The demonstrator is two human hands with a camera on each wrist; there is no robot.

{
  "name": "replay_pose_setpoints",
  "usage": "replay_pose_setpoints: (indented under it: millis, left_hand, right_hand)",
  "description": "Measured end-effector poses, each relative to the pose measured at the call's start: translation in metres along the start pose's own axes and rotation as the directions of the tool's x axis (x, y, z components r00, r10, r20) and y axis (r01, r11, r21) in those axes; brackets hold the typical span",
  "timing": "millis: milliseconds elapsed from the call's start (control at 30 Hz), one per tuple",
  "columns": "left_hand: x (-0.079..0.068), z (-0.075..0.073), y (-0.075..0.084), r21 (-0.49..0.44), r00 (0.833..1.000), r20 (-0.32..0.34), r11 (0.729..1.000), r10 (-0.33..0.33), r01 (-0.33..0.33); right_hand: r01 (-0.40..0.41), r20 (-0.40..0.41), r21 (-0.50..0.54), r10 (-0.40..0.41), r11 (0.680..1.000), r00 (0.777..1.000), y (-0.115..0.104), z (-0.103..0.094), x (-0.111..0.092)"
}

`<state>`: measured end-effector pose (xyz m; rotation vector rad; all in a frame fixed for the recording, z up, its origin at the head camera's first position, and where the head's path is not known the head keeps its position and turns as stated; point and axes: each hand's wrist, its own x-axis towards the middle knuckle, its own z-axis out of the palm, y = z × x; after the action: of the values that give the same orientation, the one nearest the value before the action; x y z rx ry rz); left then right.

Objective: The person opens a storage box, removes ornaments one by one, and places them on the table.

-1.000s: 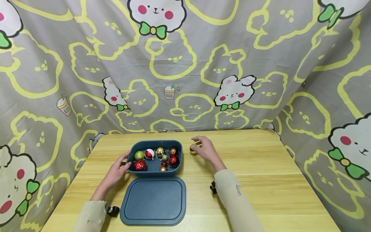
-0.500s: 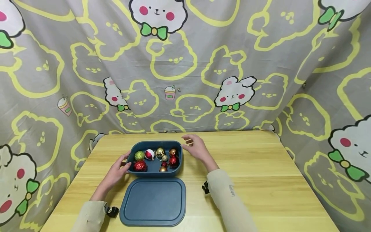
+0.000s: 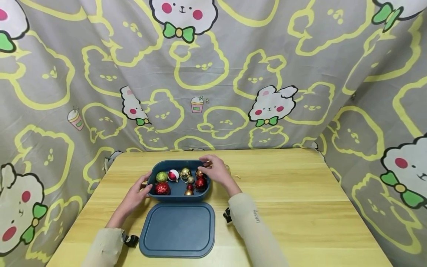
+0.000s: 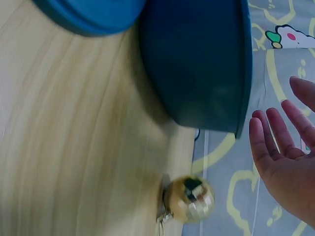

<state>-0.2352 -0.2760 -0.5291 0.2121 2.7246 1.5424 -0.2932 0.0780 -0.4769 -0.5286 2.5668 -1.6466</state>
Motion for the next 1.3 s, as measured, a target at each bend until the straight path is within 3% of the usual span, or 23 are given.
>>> replay_pose_setpoints:
  millis: [167, 433, 700, 833, 1100, 1300]
  left_hand:
    - [0.000, 0.001, 0.003, -0.036, 1.000, -0.002, 0.999, -0.016, 0.016]
    - [-0.009, -0.006, 0.038, -0.055, 1.000, 0.025, 0.998, -0.013, 0.015]
    - [0.002, 0.000, 0.001, -0.045, 1.000, -0.002, 0.999, -0.013, 0.013]
    - [0.000, 0.001, -0.001, -0.054, 1.000, -0.001, 0.998, -0.017, 0.017]
    - [0.000, 0.003, -0.001, -0.056, 1.000, -0.010, 0.998, -0.029, 0.029]
    - [-0.004, 0.001, 0.012, -0.035, 0.999, -0.012, 0.999, -0.041, 0.041]
  right_hand:
    - [0.003, 0.027, 0.003, -0.003, 1.000, 1.000, -0.001, 0.017, 0.006]
    - [-0.032, 0.068, 0.030, 0.030, 0.999, 0.997, -0.004, 0.042, 0.016]
    - [-0.025, 0.081, -0.123, 0.035, 0.992, 0.996, 0.000, 0.062, 0.022]
    - [-0.036, 0.108, -0.157, 0.053, 0.987, 0.993, 0.003, 0.070, 0.022]
    - [0.026, 0.120, -0.259, 0.005, 0.966, 0.993, 0.004, 0.075, 0.023]
    - [0.046, 0.159, -0.312, 0.005, 0.949, 0.987, 0.003, 0.078, 0.024]
